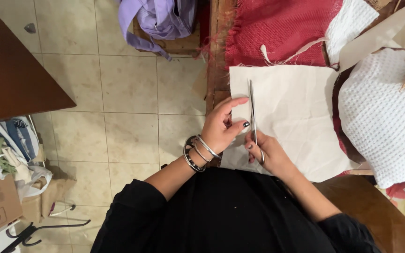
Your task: Cutting small flower or petal shapes out of a white fabric strip using scissors
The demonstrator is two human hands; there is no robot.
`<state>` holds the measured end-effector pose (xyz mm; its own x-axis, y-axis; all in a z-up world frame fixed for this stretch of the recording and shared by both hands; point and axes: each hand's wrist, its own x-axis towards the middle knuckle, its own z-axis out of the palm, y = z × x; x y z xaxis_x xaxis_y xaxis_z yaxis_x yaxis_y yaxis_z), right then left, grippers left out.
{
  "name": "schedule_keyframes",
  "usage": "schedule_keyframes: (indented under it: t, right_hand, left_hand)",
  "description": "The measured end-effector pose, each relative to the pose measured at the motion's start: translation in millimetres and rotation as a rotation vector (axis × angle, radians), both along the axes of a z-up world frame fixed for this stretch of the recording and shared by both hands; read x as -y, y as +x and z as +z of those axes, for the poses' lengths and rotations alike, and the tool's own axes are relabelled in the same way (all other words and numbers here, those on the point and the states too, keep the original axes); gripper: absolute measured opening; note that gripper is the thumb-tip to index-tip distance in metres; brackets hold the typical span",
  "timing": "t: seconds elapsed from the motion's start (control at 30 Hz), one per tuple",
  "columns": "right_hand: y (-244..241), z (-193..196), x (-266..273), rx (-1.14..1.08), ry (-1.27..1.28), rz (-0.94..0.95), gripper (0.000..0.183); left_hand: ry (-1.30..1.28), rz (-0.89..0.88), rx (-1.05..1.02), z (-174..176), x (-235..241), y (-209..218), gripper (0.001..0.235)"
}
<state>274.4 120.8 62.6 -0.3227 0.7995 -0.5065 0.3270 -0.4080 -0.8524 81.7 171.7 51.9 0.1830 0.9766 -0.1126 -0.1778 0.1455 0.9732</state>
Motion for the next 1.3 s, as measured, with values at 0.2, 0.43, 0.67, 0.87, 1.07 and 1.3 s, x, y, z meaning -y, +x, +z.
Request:
schedule_keyframes:
  t: [0.2,0.43,0.67,0.87,1.07,1.3]
  right_hand:
    - [-2,11,-17,0.039,0.028,0.006,0.041]
    - [1,4,-36,0.033,0.036,0.055,0.042]
    - [-5,5,-39,0.024,0.041,-0.084,0.037]
    - [4,45,-15,-0.09,0.221,-0.077,0.06]
    - [34,87,84,0.093,0.466,-0.282,0.068]
    - [139,127,248,0.924,0.397,-1.127,0.031]
  left_hand:
    - [0.054,0.034,-0.063,-2,8,2,0.056]
    - [-0.004,0.002,-0.094,-1,3,-8,0.054]
    - [-0.008,-0.03,-0.131,-3,12,-9,0.05]
    - [0.16,-0.052,-0.114,56,20,-45,0.027]
    - [0.043,-0.221,0.16,145,43,-68,0.02]
    - [0.461,-0.525,0.058,222,56,-60,0.034]
